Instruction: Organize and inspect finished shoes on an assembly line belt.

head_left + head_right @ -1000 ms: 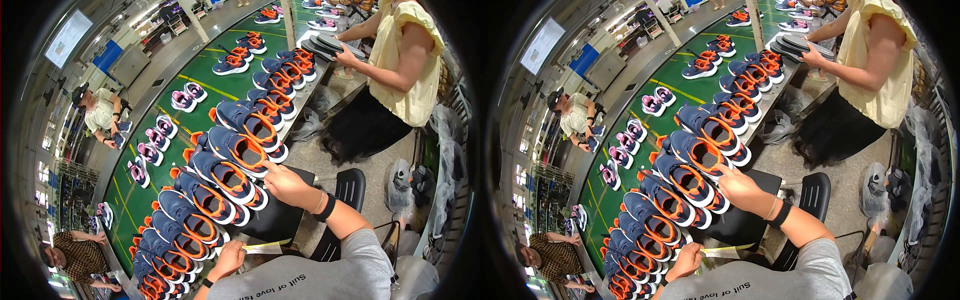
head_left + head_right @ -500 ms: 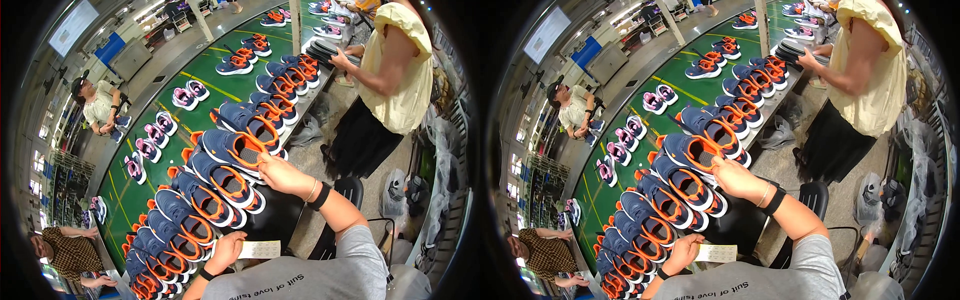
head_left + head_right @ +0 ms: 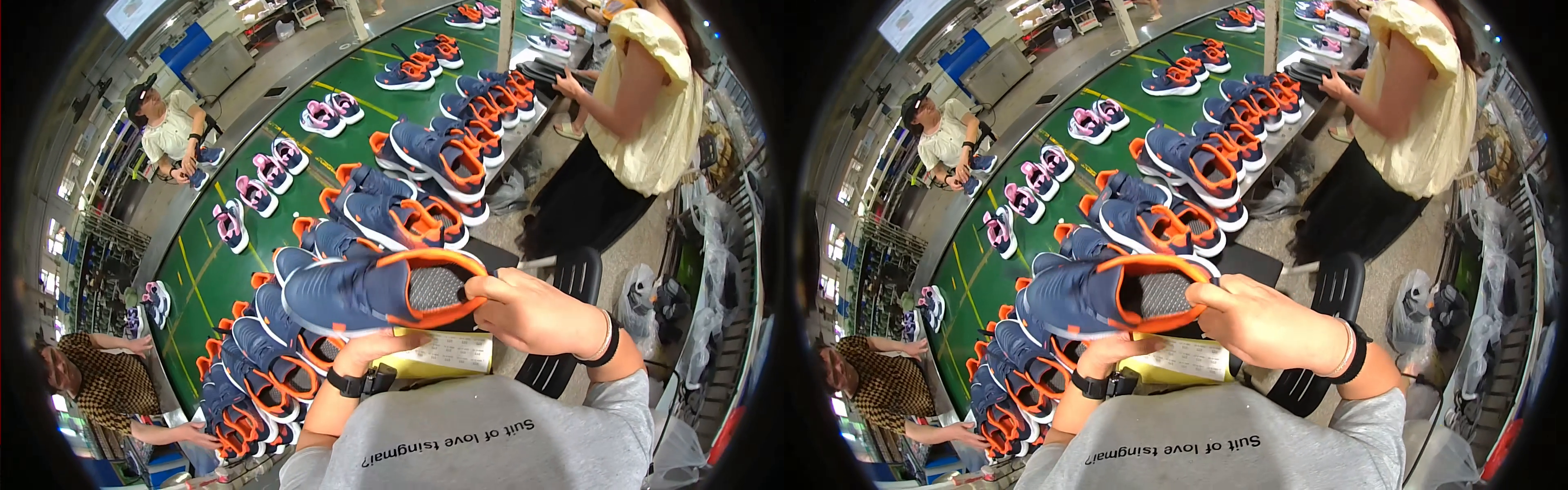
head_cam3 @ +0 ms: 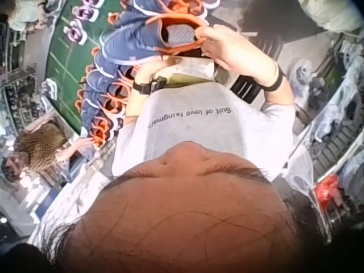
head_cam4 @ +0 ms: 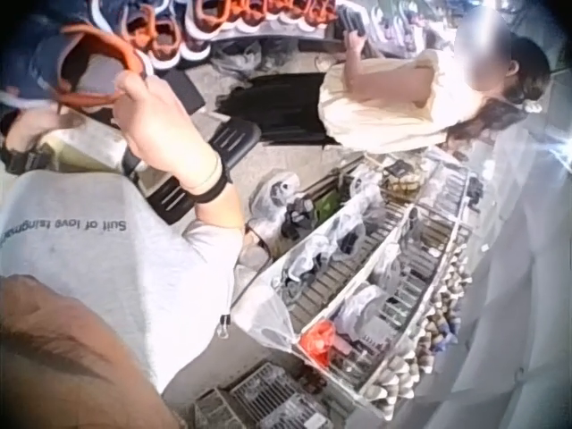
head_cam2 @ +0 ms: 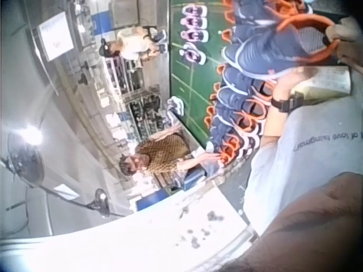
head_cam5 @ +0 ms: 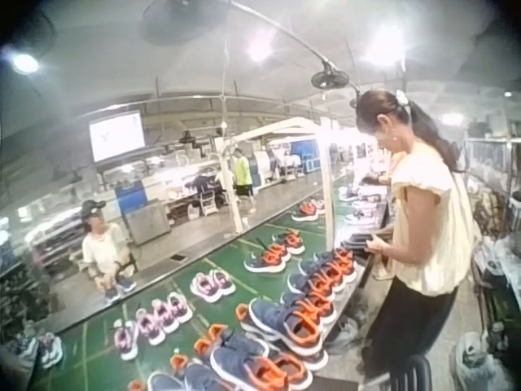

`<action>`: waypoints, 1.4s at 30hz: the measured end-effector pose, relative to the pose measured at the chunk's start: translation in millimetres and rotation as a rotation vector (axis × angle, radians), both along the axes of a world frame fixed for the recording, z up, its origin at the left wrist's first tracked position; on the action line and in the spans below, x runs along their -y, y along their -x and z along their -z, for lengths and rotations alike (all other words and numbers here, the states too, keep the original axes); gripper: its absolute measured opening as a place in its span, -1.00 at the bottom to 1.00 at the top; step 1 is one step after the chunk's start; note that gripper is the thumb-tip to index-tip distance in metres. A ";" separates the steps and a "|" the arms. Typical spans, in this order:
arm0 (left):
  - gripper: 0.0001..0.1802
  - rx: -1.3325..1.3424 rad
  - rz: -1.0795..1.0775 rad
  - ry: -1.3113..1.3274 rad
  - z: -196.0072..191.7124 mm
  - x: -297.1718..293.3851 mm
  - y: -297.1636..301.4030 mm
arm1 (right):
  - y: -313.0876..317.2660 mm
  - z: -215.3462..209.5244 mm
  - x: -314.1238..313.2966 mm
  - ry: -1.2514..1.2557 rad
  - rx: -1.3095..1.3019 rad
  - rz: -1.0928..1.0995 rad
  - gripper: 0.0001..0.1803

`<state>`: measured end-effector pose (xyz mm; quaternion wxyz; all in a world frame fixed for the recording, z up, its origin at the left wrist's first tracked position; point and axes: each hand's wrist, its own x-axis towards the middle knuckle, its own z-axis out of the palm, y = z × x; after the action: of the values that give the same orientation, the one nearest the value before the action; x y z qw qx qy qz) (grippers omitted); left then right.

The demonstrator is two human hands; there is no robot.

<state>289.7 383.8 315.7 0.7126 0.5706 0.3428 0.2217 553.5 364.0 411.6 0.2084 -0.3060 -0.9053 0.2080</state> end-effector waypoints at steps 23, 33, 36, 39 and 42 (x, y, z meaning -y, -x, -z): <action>-0.51 -0.005 -0.145 0.165 -8.9 56.5 50.3 | 93.6 28.3 38.7 -0.069 -0.297 0.308 -0.92; -0.53 -0.033 -0.268 0.225 10.7 49.4 42.7 | 112.3 44.0 31.4 -0.103 -0.052 0.409 -0.89; -0.53 -0.021 -0.319 0.214 20.6 56.9 50.5 | 112.3 51.5 29.5 -0.159 0.024 0.437 -0.80; -0.54 -0.010 -0.378 0.209 29.7 66.7 58.0 | 114.4 56.2 27.1 -0.206 0.011 0.474 -0.70; -0.55 -0.003 -0.420 0.215 29.8 67.1 58.1 | 118.7 57.5 23.8 -0.147 -0.043 0.448 -0.79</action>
<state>231.6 316.7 285.9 0.7069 0.4079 0.4767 0.3267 434.7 340.2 354.1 0.2904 -0.4789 -0.8228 0.0965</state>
